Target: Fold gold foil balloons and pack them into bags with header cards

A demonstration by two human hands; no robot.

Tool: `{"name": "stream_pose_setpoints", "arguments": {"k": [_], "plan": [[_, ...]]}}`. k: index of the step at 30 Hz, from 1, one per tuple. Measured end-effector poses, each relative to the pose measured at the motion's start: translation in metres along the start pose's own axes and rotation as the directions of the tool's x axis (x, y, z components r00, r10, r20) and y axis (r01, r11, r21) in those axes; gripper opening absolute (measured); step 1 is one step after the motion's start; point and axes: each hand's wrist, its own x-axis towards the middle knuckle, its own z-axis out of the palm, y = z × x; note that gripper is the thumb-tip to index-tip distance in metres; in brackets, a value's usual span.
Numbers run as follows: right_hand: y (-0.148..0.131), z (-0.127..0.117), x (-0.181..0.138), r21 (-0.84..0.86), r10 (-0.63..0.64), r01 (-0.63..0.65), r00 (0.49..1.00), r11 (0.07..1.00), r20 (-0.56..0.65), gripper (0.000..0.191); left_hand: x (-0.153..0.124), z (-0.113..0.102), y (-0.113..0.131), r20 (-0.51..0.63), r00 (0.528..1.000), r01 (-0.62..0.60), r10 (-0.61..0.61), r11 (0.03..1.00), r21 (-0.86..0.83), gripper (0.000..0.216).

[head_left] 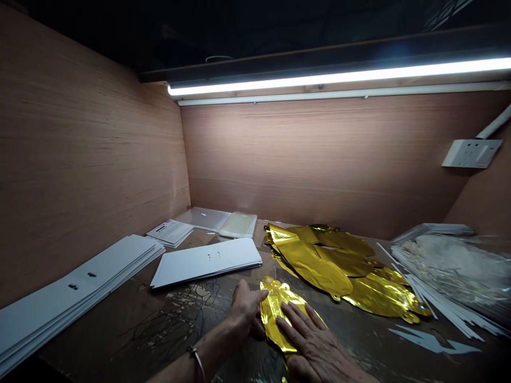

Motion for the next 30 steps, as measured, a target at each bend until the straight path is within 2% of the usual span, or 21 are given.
{"name": "stream_pose_setpoints", "arguments": {"k": [3, 8, 11, 14, 18, 20, 22, 23, 24, 25, 28, 30], "plan": [[-0.002, 0.0, -0.001, 0.005, 0.007, -0.007, 1.0, 1.0, -0.018, 0.057, 0.01, 0.002, 0.001, 0.014, 1.0, 0.026, -0.027, 0.997, 0.073, 0.028], [-0.002, 0.001, -0.001, 0.016, -0.01, 0.011, 1.0, 1.0, -0.025, 0.059, 0.024, 0.022, 0.0, 0.001, 1.0, 0.015, -0.015, 0.998, 0.06, 0.024], [-0.002, 0.002, -0.001, 0.013, -0.017, 0.018, 0.999, 1.0, -0.046, 0.059, 0.029, 0.03, -0.002, -0.041, 0.993, -0.106, 0.108, 0.993, 0.045, 0.022], [-0.001, 0.005, -0.001, 0.014, -0.021, 0.022, 0.998, 1.0, -0.066, 0.059, 0.032, 0.034, -0.006, -0.09, 0.965, -0.244, 0.247, 0.969, 0.035, 0.021], [0.004, 0.007, -0.004, 0.104, 0.005, 0.01, 0.989, 0.994, -0.146, 0.062, 0.033, 0.035, -0.01, -0.067, 0.94, -0.339, 0.335, 0.939, -0.057, 0.015], [0.009, 0.0, -0.004, 0.287, 0.153, -0.063, 0.941, 0.956, -0.302, 0.06, 0.031, 0.033, -0.01, -0.018, 0.934, -0.356, 0.357, 0.925, -0.134, 0.01], [0.012, -0.014, -0.001, 0.541, 0.416, -0.142, 0.803, 0.829, -0.427, 0.056, 0.027, 0.03, -0.009, 0.04, 0.926, -0.359, 0.374, 0.911, -0.204, 0.008], [0.012, -0.023, 0.003, 0.641, 0.523, -0.153, 0.73, 0.752, -0.439, 0.054, 0.024, 0.029, -0.008, 0.068, 0.922, -0.358, 0.382, 0.905, -0.229, 0.009], [0.01, -0.032, 0.007, 0.709, 0.589, -0.149, 0.685, 0.689, -0.429, 0.051, 0.02, 0.028, -0.007, 0.096, 0.917, -0.353, 0.387, 0.901, -0.253, 0.011], [0.008, -0.041, 0.014, 0.75, 0.614, -0.132, 0.673, 0.649, -0.412, 0.047, 0.016, 0.028, -0.006, 0.127, 0.913, -0.343, 0.388, 0.897, -0.278, 0.013], [-0.003, -0.059, 0.032, 0.799, 0.598, -0.055, 0.695, 0.598, -0.4, 0.039, 0.003, 0.03, -0.003, 0.219, 0.901, -0.288, 0.376, 0.892, -0.348, 0.017], [-0.008, -0.067, 0.034, 0.82, 0.619, -0.009, 0.661, 0.572, -0.425, 0.038, -0.003, 0.031, -0.002, 0.262, 0.892, -0.263, 0.369, 0.893, -0.364, 0.017]]}}
